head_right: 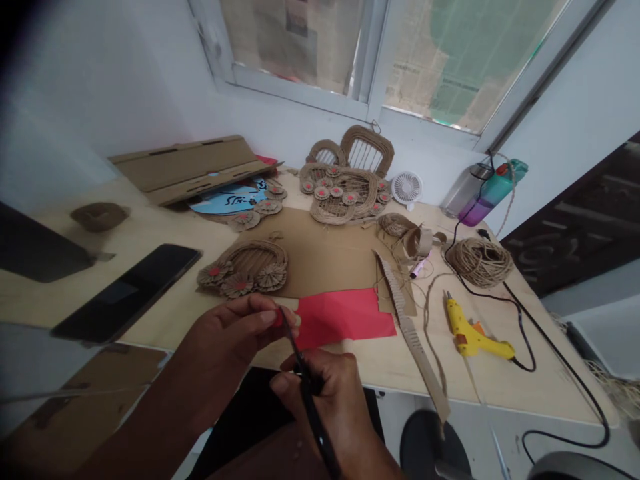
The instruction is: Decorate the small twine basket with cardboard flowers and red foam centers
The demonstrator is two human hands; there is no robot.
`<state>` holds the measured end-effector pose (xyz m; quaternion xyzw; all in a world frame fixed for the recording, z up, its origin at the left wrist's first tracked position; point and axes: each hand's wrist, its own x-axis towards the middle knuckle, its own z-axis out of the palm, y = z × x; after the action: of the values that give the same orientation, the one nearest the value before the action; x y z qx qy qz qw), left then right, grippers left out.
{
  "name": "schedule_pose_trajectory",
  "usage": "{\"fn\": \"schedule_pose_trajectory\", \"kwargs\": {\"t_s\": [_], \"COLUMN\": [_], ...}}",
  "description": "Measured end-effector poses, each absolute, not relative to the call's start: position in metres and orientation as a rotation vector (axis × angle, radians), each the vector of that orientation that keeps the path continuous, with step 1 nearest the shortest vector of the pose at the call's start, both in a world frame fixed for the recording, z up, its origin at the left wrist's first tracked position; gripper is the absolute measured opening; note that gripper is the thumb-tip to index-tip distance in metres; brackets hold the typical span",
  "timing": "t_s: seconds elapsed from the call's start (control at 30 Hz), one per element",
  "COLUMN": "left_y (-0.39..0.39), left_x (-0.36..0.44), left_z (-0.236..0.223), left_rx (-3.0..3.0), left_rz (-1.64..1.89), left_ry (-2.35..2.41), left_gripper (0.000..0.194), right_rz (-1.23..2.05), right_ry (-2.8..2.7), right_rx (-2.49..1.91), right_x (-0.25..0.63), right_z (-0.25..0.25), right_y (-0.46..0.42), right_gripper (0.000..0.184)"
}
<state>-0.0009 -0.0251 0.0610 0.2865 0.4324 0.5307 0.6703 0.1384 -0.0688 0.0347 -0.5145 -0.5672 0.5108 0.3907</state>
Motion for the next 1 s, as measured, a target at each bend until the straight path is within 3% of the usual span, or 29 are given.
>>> {"fn": "schedule_pose_trajectory", "kwargs": {"t_s": [0.47, 0.83, 1.0], "left_y": [-0.030, -0.041, -0.041], "left_x": [0.006, 0.016, 0.011], "left_z": [0.058, 0.049, 0.047], "left_rx": [0.482, 0.422, 0.462], "left_rz": [1.252, 1.171, 1.147], "left_ry": [0.957, 0.847, 0.894], "left_gripper": [0.007, 0.005, 0.006], "right_rz": [1.347, 1.322, 1.399], "right_ry": [-1.202, -1.067, -1.083], "right_rx": [-1.268, -1.243, -1.299], "right_x": [0.139, 0.127, 0.131], "right_z": [0.032, 0.042, 0.050], "right_y": [-0.063, -0.046, -0.042], "right_gripper": [0.043, 0.029, 0.031]}}
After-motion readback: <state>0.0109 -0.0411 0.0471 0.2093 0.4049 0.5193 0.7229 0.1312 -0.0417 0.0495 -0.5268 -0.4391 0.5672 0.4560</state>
